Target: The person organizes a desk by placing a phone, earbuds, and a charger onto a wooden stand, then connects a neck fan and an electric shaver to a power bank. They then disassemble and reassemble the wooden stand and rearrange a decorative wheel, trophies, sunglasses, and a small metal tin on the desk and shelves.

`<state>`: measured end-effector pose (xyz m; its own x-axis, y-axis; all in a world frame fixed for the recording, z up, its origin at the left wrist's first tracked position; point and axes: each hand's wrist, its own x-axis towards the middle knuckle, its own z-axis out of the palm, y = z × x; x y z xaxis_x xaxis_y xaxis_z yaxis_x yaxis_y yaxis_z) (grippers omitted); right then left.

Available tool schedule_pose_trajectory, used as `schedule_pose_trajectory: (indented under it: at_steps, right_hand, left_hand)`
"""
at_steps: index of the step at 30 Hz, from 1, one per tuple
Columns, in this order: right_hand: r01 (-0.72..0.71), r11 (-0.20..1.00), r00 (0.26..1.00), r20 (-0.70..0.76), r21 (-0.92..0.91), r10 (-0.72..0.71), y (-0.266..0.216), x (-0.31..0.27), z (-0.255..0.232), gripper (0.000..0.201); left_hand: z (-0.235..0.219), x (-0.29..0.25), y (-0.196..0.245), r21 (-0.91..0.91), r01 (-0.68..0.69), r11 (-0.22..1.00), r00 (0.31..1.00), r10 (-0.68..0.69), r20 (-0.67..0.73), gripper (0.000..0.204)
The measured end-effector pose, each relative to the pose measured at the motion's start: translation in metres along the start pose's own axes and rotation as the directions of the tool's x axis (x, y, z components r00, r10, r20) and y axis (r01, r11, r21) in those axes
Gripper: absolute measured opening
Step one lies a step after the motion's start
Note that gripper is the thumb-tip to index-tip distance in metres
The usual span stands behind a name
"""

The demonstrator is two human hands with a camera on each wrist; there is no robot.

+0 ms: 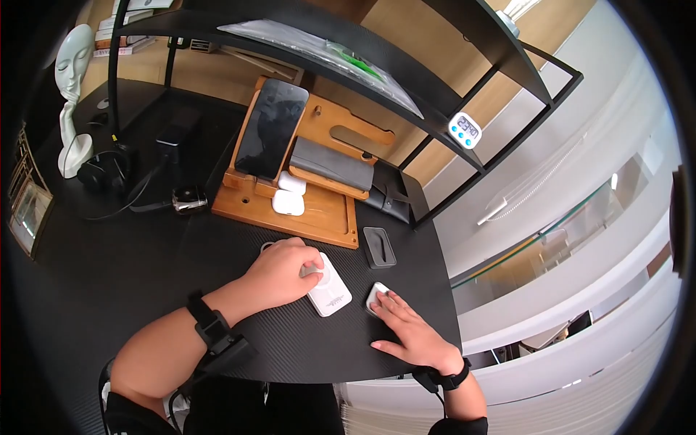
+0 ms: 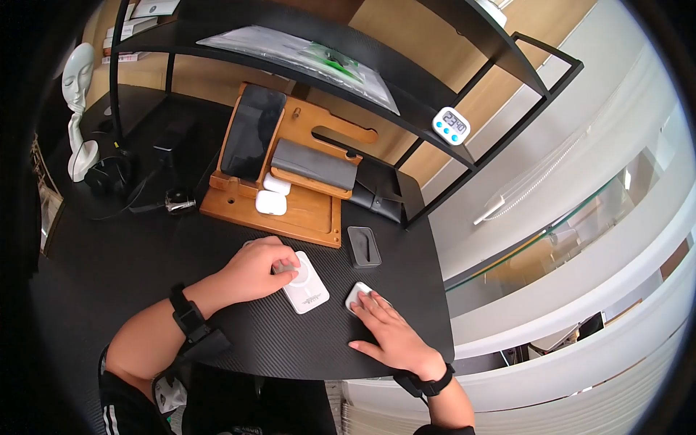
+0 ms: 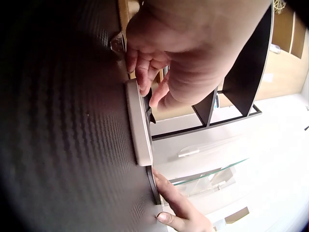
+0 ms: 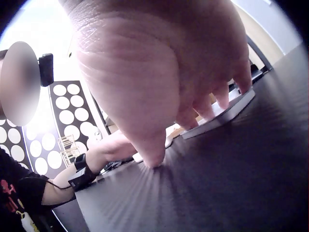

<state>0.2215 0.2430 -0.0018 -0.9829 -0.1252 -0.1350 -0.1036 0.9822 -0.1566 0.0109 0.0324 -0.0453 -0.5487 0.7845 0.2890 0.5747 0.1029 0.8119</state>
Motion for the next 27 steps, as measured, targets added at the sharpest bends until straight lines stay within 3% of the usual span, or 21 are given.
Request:
schedule_pose_trajectory:
  at_steps: [1, 2, 4, 5, 6, 7, 9, 10, 13, 16, 18, 20, 22, 23, 24, 26, 27]
  right_hand:
    - [-0.017, 0.997, 0.998, -0.067, 0.079, 0.022, -0.001, -0.006, -0.003, 0.053]
    - [-0.021, 0.997, 0.997, -0.068, 0.079, 0.027, 0.003, -0.011, -0.003, 0.053]
    - [-0.008, 0.997, 0.989, -0.146, 0.073, 0.018, 0.011, -0.020, -0.002, 0.034]
    - [0.019, 0.997, 0.972, -0.234, 0.073, -0.001, 0.009, -0.021, -0.002, 0.017]
    - [0.016, 0.997, 0.972, -0.235, 0.076, 0.003, 0.007, -0.022, -0.001, 0.017]
    - [0.031, 0.998, 0.969, -0.245, 0.053, -0.017, 0.002, -0.023, 0.000, 0.015]
    - [0.099, 0.994, 0.963, -0.255, 0.037, -0.087, -0.008, -0.022, 0.000, 0.011]
    - [0.119, 0.989, 0.968, -0.233, 0.083, -0.097, -0.020, -0.020, -0.004, 0.011]
    - [0.249, 0.959, 0.955, -0.201, 0.136, -0.219, -0.037, -0.013, 0.002, 0.012]
    - [0.346, 0.933, 0.926, -0.196, 0.103, -0.322, -0.060, 0.007, 0.002, 0.010]
    - [0.391, 0.914, 0.911, -0.189, 0.110, -0.367, -0.069, 0.023, 0.006, 0.012]
    - [0.455, 0.884, 0.883, -0.174, 0.101, -0.435, -0.080, 0.042, 0.005, 0.013]
    - [0.465, 0.875, 0.883, -0.145, 0.135, -0.447, -0.088, 0.060, 0.001, 0.015]
    - [0.452, 0.880, 0.891, -0.128, 0.147, -0.436, -0.090, 0.068, 0.003, 0.017]
    - [0.439, 0.884, 0.898, -0.110, 0.158, -0.426, -0.091, 0.076, 0.005, 0.019]
    - [0.451, 0.879, 0.892, -0.079, 0.155, -0.444, -0.095, 0.090, 0.004, 0.026]
    - [0.472, 0.869, 0.881, -0.117, 0.147, -0.458, -0.099, 0.096, 0.007, 0.031]
  left_hand:
    - [-0.001, -0.001, 0.004, -0.001, -0.003, 1.000, 1.000, 0.003, 0.003, 0.016]
    - [-0.003, -0.003, 0.008, 0.016, -0.001, 1.000, 0.999, 0.000, 0.037, 0.017]
    - [-0.001, -0.003, 0.010, 0.034, -0.003, 0.999, 0.997, 0.000, 0.075, 0.019]
    - [0.001, -0.003, 0.008, -0.057, -0.047, 0.997, 0.989, 0.055, 0.140, 0.023]
    - [0.005, -0.003, 0.006, -0.151, -0.083, 0.985, 0.973, 0.113, 0.199, 0.026]
    - [0.009, -0.004, 0.005, -0.151, -0.083, 0.985, 0.973, 0.113, 0.203, 0.026]
    - [0.015, -0.005, 0.002, -0.186, -0.211, 0.960, 0.928, 0.256, 0.270, 0.033]
    - [0.016, -0.005, 0.001, -0.161, -0.242, 0.957, 0.893, 0.285, 0.349, 0.036]
    - [0.018, -0.006, 0.004, -0.153, -0.258, 0.954, 0.891, 0.296, 0.345, 0.032]
    - [0.012, -0.007, 0.012, -0.130, -0.213, 0.968, 0.926, 0.242, 0.289, 0.026]
    - [0.003, -0.006, 0.019, 0.014, -0.214, 0.977, 0.949, 0.205, 0.240, 0.020]
    - [-0.001, -0.003, 0.019, 0.002, -0.208, 0.978, 0.964, 0.205, 0.169, 0.016]
    - [-0.011, 0.001, 0.017, -0.133, -0.031, 0.991, 0.976, 0.059, 0.210, 0.016]
    - [-0.008, 0.005, -0.002, -0.241, 0.017, 0.970, 0.966, 0.047, 0.255, 0.016]
    - [-0.007, 0.009, -0.020, -0.232, 0.042, 0.972, 0.958, 0.026, 0.286, 0.015]
    - [-0.008, 0.012, -0.035, -0.389, 0.065, 0.919, 0.984, 0.006, 0.177, 0.014]
    - [-0.016, 0.010, -0.036, -0.374, 0.078, 0.924, 0.986, -0.015, 0.168, 0.014]
